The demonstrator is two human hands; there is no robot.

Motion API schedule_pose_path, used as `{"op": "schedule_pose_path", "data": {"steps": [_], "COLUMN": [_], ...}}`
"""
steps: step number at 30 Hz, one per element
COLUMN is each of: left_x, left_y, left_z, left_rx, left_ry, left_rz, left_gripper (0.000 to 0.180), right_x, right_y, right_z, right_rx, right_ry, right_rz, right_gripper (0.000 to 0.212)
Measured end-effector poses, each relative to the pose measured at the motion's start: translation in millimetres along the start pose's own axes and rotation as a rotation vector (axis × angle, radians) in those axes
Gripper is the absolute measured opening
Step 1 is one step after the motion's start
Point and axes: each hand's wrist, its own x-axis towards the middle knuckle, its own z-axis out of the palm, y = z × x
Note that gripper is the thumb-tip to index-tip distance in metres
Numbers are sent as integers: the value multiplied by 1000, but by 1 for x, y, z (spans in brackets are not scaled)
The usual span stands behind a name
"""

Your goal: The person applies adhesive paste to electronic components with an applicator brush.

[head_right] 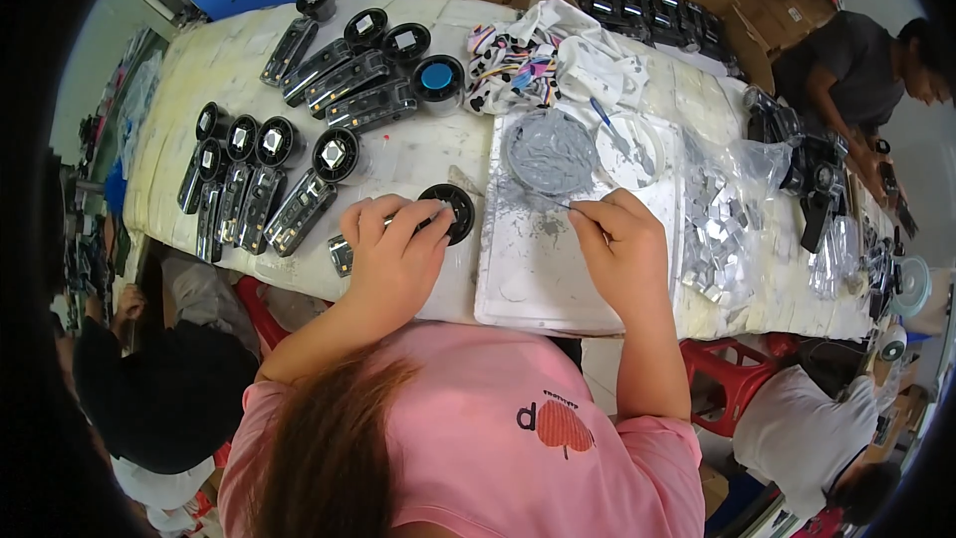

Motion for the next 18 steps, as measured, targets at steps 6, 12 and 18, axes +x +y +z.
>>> {"op": "schedule_pose_path", "data": {"steps": [6,12,18], "left_x": [-7,-7,-12], "left_y": [-5,-1,1], "left_z": [-2,0,0], "left_rx": [-75,-120,-116], "left_ry": [-15,-18,-11], "left_rz": [20,2,-34], "left_gripper": [41,42,44], "right_x": [-6,-3,-8], "right_y": [9,6,4], "right_z": [4,15,13], "right_rx": [43,4,-53], "right_ry": [-35,47,186], "right_rz": [97,-20,-119], "right_gripper": [9,9,11]}}
